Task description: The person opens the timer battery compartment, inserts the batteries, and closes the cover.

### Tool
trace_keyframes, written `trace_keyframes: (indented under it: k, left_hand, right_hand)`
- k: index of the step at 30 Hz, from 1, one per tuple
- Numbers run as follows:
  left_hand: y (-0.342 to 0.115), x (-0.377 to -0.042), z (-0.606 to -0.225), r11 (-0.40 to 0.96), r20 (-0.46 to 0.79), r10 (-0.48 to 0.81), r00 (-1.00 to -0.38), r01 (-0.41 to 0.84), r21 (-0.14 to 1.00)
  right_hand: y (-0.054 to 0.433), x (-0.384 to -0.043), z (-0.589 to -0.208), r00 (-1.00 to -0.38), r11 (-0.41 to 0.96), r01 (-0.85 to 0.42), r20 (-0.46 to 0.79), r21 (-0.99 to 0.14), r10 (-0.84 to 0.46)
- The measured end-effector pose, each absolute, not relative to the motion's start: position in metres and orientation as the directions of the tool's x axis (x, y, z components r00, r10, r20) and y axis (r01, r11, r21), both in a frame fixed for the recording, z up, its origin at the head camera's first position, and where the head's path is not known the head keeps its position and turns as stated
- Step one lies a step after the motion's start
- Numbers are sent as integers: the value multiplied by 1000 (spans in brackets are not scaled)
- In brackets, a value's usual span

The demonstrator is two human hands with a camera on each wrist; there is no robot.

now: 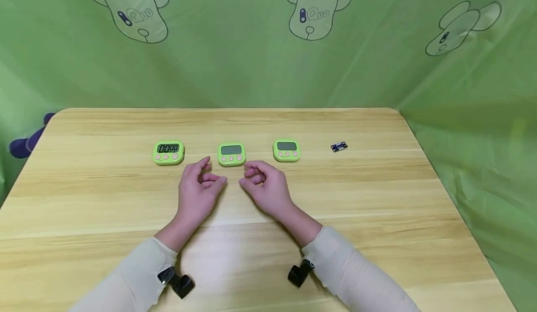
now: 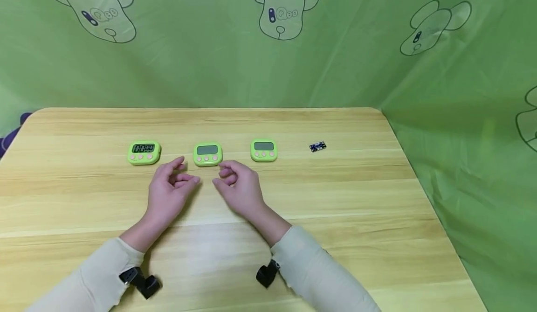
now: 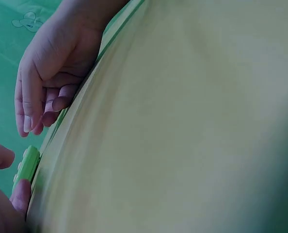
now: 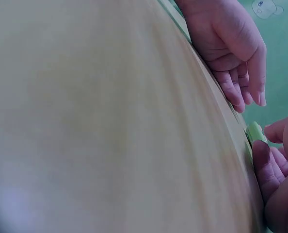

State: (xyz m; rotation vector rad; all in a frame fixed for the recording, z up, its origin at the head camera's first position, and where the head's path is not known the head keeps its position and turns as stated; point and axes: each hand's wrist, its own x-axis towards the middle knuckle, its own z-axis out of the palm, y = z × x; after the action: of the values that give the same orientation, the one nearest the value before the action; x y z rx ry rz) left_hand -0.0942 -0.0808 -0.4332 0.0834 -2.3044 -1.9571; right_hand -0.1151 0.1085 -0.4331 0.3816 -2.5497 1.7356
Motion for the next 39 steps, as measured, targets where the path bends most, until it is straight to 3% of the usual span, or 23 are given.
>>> trace_keyframes:
  k: [13,22,31,39]
  left_hand:
    - [-91,-132,-430,386,30,-74,-997,-1,922]
    - [-92,-139,-433,340,18,-37,-999,5,941]
    - [-91,-132,-441,342,92,-93,-991,55,938]
    - [-89,-117,-441,191,99,-101,-990,78,978]
  right_hand:
    - [97,-147,-428,-984,498,-169,121,-851,-129]
    - [91,-155,-425,-993,660,-109,52,-743,-105]
    - [95,-145,-428,-994,477,-85,43,-875,-97]
    - [100,-130,-432,-990,370,-136,109,-919,-92]
